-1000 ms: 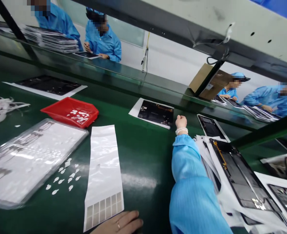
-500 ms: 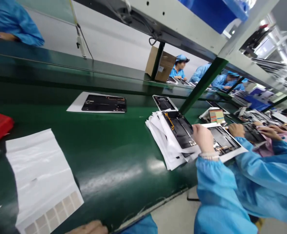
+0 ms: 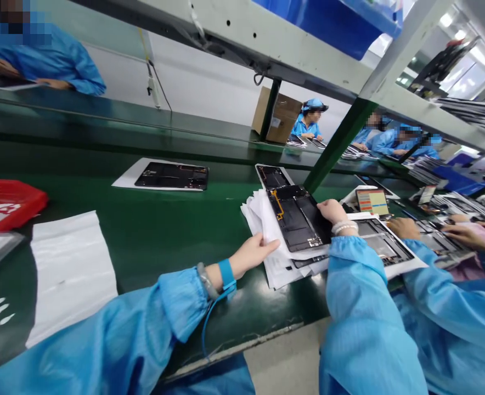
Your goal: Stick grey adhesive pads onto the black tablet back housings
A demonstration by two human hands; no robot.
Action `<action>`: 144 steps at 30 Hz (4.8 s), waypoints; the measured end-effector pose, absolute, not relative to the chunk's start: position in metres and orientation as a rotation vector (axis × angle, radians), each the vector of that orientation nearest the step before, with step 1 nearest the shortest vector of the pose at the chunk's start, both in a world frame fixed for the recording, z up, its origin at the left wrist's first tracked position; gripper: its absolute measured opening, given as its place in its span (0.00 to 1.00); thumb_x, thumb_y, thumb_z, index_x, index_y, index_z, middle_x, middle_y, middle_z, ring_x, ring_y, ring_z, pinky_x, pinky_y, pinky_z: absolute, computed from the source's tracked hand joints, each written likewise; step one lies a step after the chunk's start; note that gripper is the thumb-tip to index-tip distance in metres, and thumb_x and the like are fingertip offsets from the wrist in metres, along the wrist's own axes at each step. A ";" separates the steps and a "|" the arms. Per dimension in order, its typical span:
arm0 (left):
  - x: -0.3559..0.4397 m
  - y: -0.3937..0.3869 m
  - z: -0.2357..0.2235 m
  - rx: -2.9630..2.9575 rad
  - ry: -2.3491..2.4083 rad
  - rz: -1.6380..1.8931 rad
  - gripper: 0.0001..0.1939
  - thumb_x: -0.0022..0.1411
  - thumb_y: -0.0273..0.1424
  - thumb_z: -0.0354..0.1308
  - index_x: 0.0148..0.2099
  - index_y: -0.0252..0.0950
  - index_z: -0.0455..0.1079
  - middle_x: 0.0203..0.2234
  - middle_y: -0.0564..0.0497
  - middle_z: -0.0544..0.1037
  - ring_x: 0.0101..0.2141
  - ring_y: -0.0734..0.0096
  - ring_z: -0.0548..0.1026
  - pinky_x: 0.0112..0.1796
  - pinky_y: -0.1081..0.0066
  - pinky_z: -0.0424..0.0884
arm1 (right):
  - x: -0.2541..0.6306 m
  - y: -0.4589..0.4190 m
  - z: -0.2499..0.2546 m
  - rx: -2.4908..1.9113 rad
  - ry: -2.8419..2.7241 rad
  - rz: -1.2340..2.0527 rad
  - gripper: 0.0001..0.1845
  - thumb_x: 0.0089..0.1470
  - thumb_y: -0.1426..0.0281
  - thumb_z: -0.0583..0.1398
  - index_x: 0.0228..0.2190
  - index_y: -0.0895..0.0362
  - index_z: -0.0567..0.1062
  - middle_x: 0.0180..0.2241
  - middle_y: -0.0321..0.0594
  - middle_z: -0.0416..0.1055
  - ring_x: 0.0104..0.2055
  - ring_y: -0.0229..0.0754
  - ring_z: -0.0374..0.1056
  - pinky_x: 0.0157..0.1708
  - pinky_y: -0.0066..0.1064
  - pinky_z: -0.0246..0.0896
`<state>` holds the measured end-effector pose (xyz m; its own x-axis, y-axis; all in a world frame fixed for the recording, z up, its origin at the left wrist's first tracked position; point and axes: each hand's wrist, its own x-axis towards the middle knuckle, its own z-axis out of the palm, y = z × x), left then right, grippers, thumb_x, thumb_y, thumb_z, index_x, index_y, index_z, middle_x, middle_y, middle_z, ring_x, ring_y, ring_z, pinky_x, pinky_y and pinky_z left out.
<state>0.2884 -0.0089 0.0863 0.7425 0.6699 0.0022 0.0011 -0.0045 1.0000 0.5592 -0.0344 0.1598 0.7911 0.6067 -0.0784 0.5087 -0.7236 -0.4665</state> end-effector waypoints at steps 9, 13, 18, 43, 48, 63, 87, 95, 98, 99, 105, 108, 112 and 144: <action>0.272 0.007 0.085 1.064 0.754 0.557 0.17 0.64 0.26 0.40 0.37 0.28 0.71 0.25 0.51 0.77 0.25 0.76 0.75 0.28 0.75 0.71 | 0.488 -0.054 0.138 -2.114 -0.761 0.730 0.07 0.50 0.70 0.61 0.27 0.57 0.66 0.10 0.24 0.52 0.10 0.29 0.49 0.11 0.22 0.44; 0.229 0.017 0.092 0.911 0.820 0.616 0.13 0.66 0.32 0.46 0.36 0.30 0.68 0.24 0.49 0.75 0.24 0.74 0.73 0.26 0.73 0.73 | 0.439 -0.062 0.121 -1.922 -0.713 0.762 0.11 0.49 0.67 0.60 0.33 0.57 0.64 0.11 0.23 0.53 0.11 0.30 0.50 0.11 0.21 0.46; 0.149 0.022 0.101 0.866 0.839 0.652 0.17 0.61 0.39 0.56 0.25 0.32 0.65 0.19 0.54 0.69 0.22 0.76 0.69 0.26 0.74 0.72 | 0.370 -0.088 0.115 -1.668 -0.656 0.765 0.32 0.44 0.61 0.63 0.50 0.54 0.61 0.16 0.23 0.57 0.13 0.29 0.54 0.11 0.20 0.50; 0.173 0.058 0.082 1.211 1.138 0.245 0.17 0.65 0.36 0.54 0.53 0.33 0.64 0.47 0.45 0.70 0.44 0.63 0.72 0.43 0.59 0.72 | 0.367 -0.041 0.109 -2.317 -1.098 -0.056 0.14 0.50 0.66 0.52 0.37 0.58 0.70 0.26 0.42 0.69 0.26 0.42 0.63 0.29 0.32 0.54; 0.175 0.065 0.081 1.361 1.161 0.094 0.17 0.65 0.36 0.55 0.52 0.33 0.65 0.48 0.45 0.70 0.44 0.62 0.72 0.43 0.58 0.71 | 0.352 -0.052 0.114 -2.319 -1.133 -0.105 0.14 0.51 0.66 0.51 0.38 0.57 0.70 0.25 0.40 0.67 0.24 0.41 0.61 0.28 0.33 0.51; 0.113 0.075 0.087 1.379 1.025 0.333 0.05 0.54 0.25 0.60 0.36 0.33 0.72 0.26 0.52 0.77 0.28 0.68 0.74 0.30 0.74 0.68 | 0.322 -0.114 0.111 -2.223 -1.365 0.310 0.19 0.56 0.52 0.49 0.33 0.53 0.70 0.19 0.35 0.69 0.17 0.39 0.63 0.23 0.29 0.57; -0.028 0.027 0.126 2.269 1.180 0.697 0.12 0.67 0.32 0.48 0.42 0.38 0.73 0.38 0.47 0.76 0.43 0.62 0.71 0.47 0.66 0.60 | 0.269 -0.086 0.100 -1.902 -1.946 0.464 0.21 0.52 0.48 0.52 0.26 0.50 0.73 0.24 0.37 0.74 0.21 0.40 0.68 0.23 0.28 0.62; -0.026 -0.008 0.057 2.629 1.111 0.416 0.23 0.57 0.44 0.61 0.48 0.33 0.67 0.41 0.45 0.72 0.45 0.57 0.68 0.43 0.63 0.62 | 0.197 -0.045 0.100 -1.747 -2.364 0.592 0.17 0.61 0.59 0.48 0.30 0.51 0.72 0.29 0.36 0.75 0.29 0.42 0.70 0.29 0.30 0.59; -0.019 0.003 0.052 2.574 1.129 0.367 0.12 0.59 0.38 0.61 0.39 0.34 0.71 0.34 0.49 0.74 0.39 0.63 0.69 0.39 0.67 0.59 | 0.185 -0.039 0.099 -1.716 -2.457 0.586 0.14 0.62 0.62 0.49 0.31 0.51 0.71 0.31 0.36 0.75 0.30 0.42 0.71 0.30 0.30 0.59; -0.019 0.007 0.053 2.565 1.120 0.376 0.10 0.60 0.37 0.61 0.36 0.34 0.71 0.32 0.49 0.75 0.38 0.64 0.69 0.38 0.68 0.58 | 0.183 -0.038 0.099 -1.700 -2.472 0.586 0.13 0.62 0.63 0.49 0.32 0.52 0.71 0.31 0.36 0.75 0.31 0.41 0.71 0.31 0.30 0.60; -0.025 0.021 0.058 2.518 1.010 0.432 0.14 0.64 0.38 0.55 0.30 0.36 0.72 0.26 0.50 0.75 0.34 0.65 0.70 0.36 0.68 0.55 | 0.168 -0.023 0.103 -1.562 -2.570 0.397 0.10 0.60 0.69 0.52 0.38 0.54 0.72 0.36 0.38 0.73 0.34 0.40 0.71 0.32 0.29 0.62; -0.024 0.024 0.061 2.521 0.974 0.418 0.14 0.64 0.39 0.55 0.29 0.37 0.72 0.26 0.49 0.76 0.35 0.64 0.70 0.36 0.68 0.55 | 0.154 -0.013 0.104 -1.543 -2.722 0.239 0.09 0.60 0.69 0.52 0.37 0.55 0.72 0.36 0.40 0.71 0.32 0.40 0.70 0.27 0.29 0.60; -0.021 0.026 0.064 2.597 0.943 0.344 0.13 0.60 0.38 0.60 0.28 0.35 0.71 0.26 0.48 0.76 0.34 0.63 0.70 0.34 0.67 0.54 | 0.142 -0.008 0.108 -1.510 -2.890 -0.040 0.10 0.59 0.73 0.52 0.31 0.58 0.72 0.33 0.43 0.70 0.32 0.42 0.68 0.21 0.29 0.54; -0.007 0.011 0.054 2.988 0.490 0.418 0.07 0.67 0.28 0.50 0.45 0.35 0.67 0.40 0.47 0.72 0.44 0.64 0.69 0.39 0.66 0.66 | 0.193 -0.048 0.049 -1.904 -1.781 0.557 0.11 0.55 0.64 0.58 0.23 0.52 0.74 0.34 0.40 0.68 0.43 0.49 0.57 0.47 0.46 0.51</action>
